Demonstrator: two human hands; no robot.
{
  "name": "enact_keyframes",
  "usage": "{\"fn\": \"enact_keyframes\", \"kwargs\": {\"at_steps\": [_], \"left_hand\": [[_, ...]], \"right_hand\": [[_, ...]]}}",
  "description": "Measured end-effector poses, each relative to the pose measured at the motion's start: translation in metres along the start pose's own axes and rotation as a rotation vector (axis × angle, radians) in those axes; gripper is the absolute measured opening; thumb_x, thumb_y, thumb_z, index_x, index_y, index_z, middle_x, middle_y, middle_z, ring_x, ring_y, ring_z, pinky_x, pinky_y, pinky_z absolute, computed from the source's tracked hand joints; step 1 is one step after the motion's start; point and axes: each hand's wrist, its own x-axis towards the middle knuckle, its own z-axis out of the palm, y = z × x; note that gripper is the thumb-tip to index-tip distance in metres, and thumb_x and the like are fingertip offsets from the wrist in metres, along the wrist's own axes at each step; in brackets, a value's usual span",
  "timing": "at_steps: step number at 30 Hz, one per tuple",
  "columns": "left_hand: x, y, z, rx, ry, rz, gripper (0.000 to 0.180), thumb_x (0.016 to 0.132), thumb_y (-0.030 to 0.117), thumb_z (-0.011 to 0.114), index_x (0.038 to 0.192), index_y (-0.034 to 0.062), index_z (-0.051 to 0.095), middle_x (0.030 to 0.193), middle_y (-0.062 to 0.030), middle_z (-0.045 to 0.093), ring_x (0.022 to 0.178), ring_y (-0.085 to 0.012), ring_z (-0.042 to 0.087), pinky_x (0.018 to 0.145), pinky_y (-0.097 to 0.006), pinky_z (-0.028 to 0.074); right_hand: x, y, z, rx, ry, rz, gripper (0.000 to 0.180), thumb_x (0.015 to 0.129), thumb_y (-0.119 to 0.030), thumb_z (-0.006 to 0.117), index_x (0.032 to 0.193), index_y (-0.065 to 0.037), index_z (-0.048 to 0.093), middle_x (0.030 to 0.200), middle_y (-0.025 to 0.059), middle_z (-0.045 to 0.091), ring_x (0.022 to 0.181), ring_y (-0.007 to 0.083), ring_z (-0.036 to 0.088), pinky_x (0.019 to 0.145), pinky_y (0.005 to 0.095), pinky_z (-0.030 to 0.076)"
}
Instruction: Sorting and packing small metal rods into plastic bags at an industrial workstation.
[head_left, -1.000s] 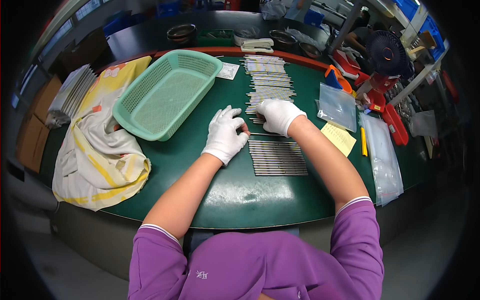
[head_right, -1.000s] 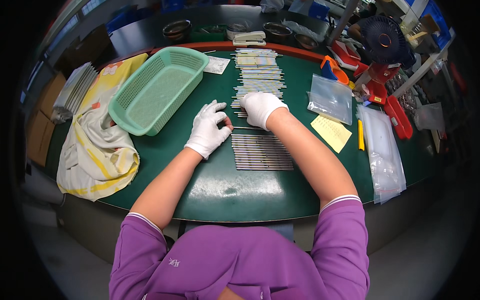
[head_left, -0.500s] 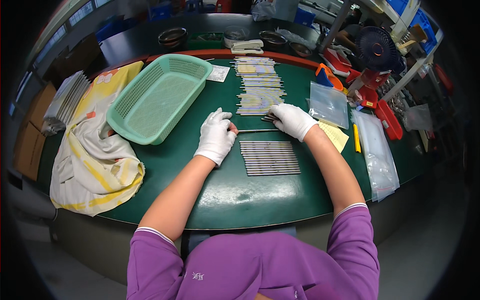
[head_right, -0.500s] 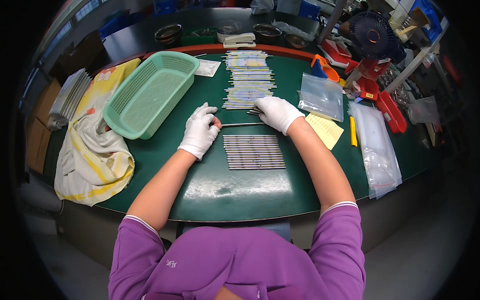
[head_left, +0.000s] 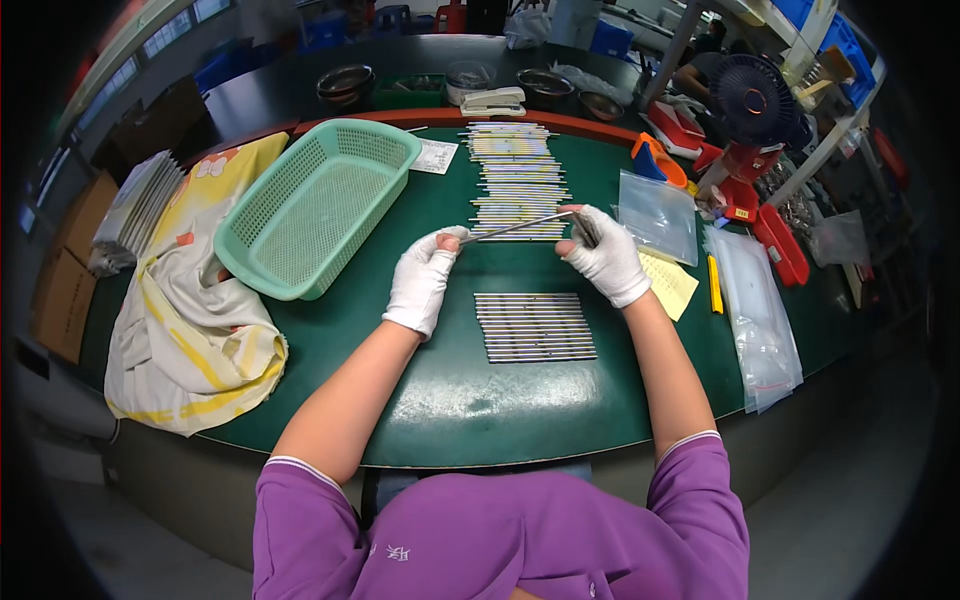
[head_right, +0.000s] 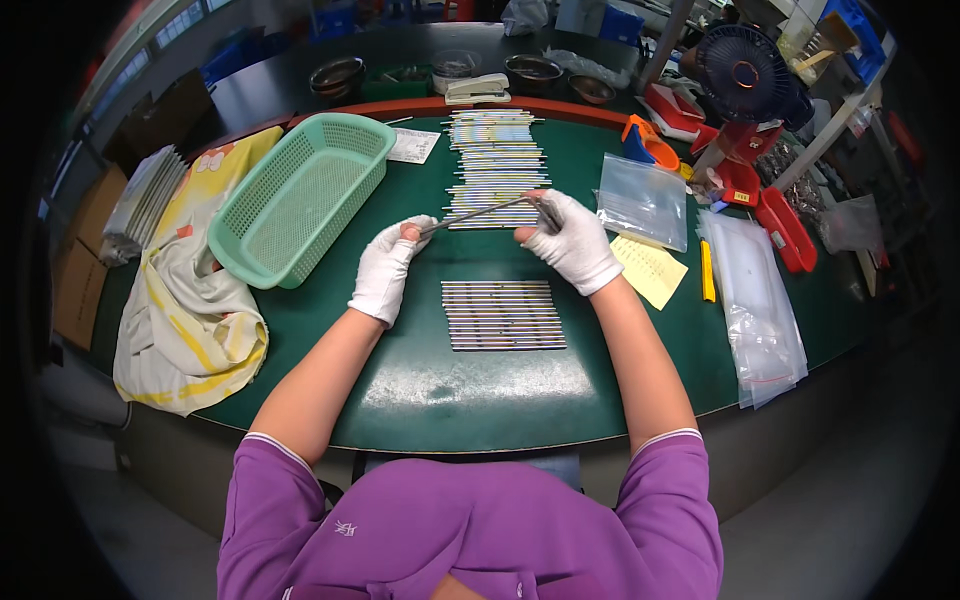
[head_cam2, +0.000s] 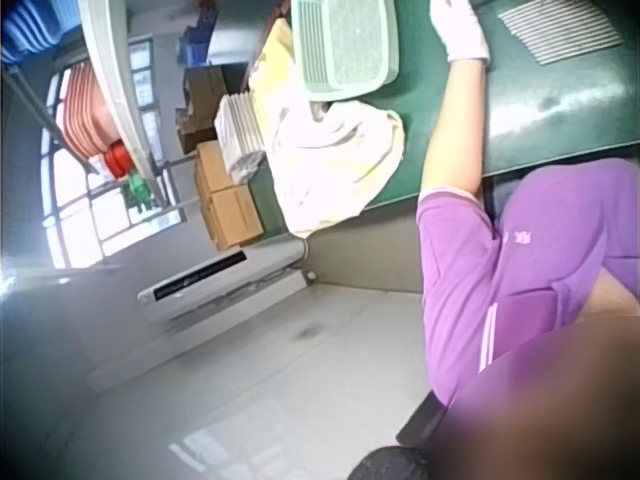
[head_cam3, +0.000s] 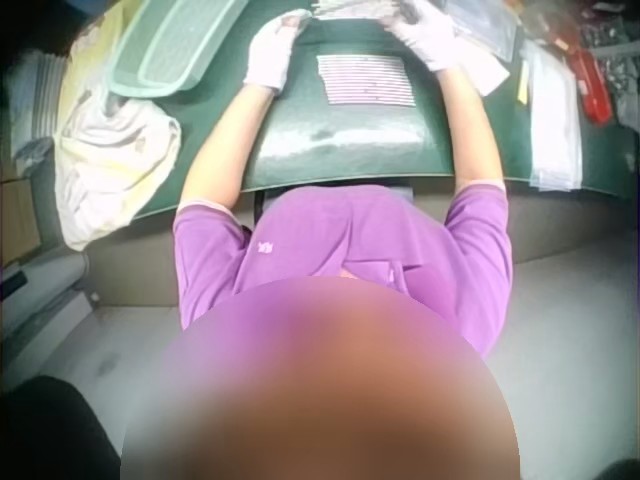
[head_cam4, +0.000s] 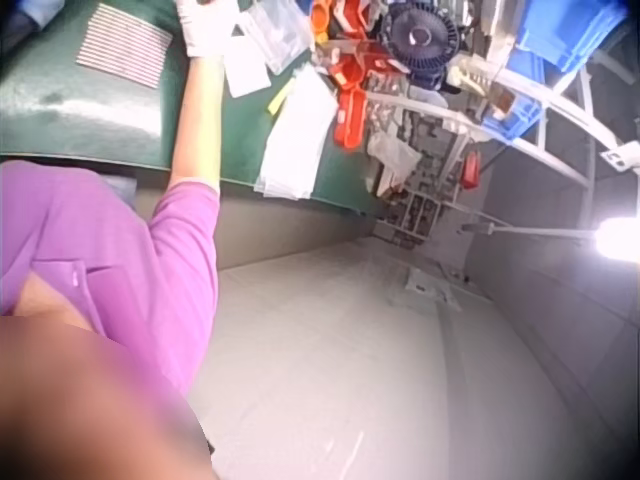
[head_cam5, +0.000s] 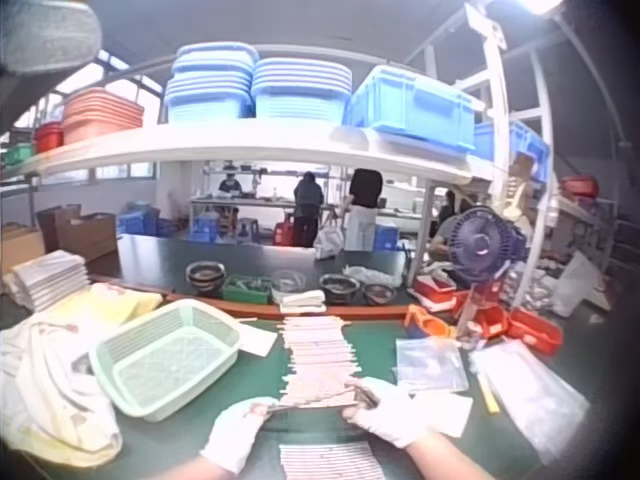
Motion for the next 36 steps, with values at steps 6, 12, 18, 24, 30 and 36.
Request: {"fn": "enact_keyframes", "kwargs": {"at_steps": [6, 12, 18, 24, 30, 36], "left_hand": [[-0.007, 0.002, 0.008, 0.334, -0.13, 0.15, 0.017, 0.084, 0.019, 0.063, 0.086, 0.0022, 0.06, 0.106, -0.0065, 0.061, 0.098, -0.0177, 0.055, 0.089, -0.029, 0.041], [-0.011, 0.017, 0.005, 0.992, -0.261, 0.382, 0.019, 0.071, 0.018, 0.069, 0.081, 0.0059, 0.059, 0.127, -0.0191, 0.049, 0.125, -0.0391, 0.037, 0.1, -0.042, 0.035], [-0.014, 0.021, 0.01, 1.078, -0.319, 0.348, 0.011, 0.069, 0.017, 0.07, 0.074, 0.0097, 0.063, 0.13, -0.0167, 0.047, 0.129, -0.0389, 0.032, 0.106, -0.044, 0.027], [-0.011, 0.015, 0.007, 1.071, -0.34, 0.319, 0.011, 0.07, 0.015, 0.069, 0.074, 0.0081, 0.063, 0.13, -0.0154, 0.049, 0.13, -0.0379, 0.031, 0.108, -0.043, 0.025], [-0.001, 0.003, -0.002, 0.605, -0.17, 0.256, 0.014, 0.081, 0.016, 0.063, 0.077, 0.0021, 0.062, 0.123, -0.0136, 0.055, 0.125, -0.0319, 0.041, 0.104, -0.037, 0.031], [-0.003, 0.005, 0.004, 0.522, -0.201, 0.218, 0.018, 0.083, 0.02, 0.063, 0.082, 0.0014, 0.062, 0.12, -0.0132, 0.057, 0.123, -0.0293, 0.044, 0.103, -0.035, 0.032]], "right_hand": [[-0.006, -0.033, 0.023, 0.284, 0.129, -0.009, 0.03, 0.085, -0.031, 0.065, 0.095, -0.003, 0.059, 0.077, -0.002, 0.054, 0.069, 0.0062, 0.047, 0.063, 0.0201, 0.039], [-0.004, -0.03, -0.024, 0.161, 0.426, -0.151, 0.039, 0.085, -0.044, 0.06, 0.075, -0.006, 0.053, 0.067, -0.0013, 0.052, 0.063, 0.0071, 0.046, 0.058, 0.022, 0.035], [0.001, 0.016, -0.016, 0.159, 0.341, 0.089, 0.029, 0.084, -0.032, 0.067, 0.078, -0.005, 0.056, 0.066, -0.003, 0.054, 0.058, 0.0048, 0.047, 0.054, 0.0202, 0.037], [0.004, 0.022, -0.022, 0.209, 0.437, -0.045, 0.03, 0.088, -0.036, 0.059, 0.08, -0.007, 0.058, 0.066, -0.0043, 0.052, 0.057, 0.0035, 0.042, 0.053, 0.0192, 0.034], [0.0, -0.001, -0.006, 0.213, 0.227, 0.068, 0.015, 0.087, -0.018, 0.061, 0.096, -0.006, 0.063, 0.071, -0.0037, 0.053, 0.066, 0.0045, 0.049, 0.062, 0.0195, 0.041], [-0.004, -0.025, 0.016, 0.189, -0.201, 0.11, 0.03, 0.079, -0.002, 0.066, 0.108, -0.004, 0.061, 0.098, 0.0016, 0.058, 0.093, 0.01, 0.056, 0.083, 0.0229, 0.045]]}}
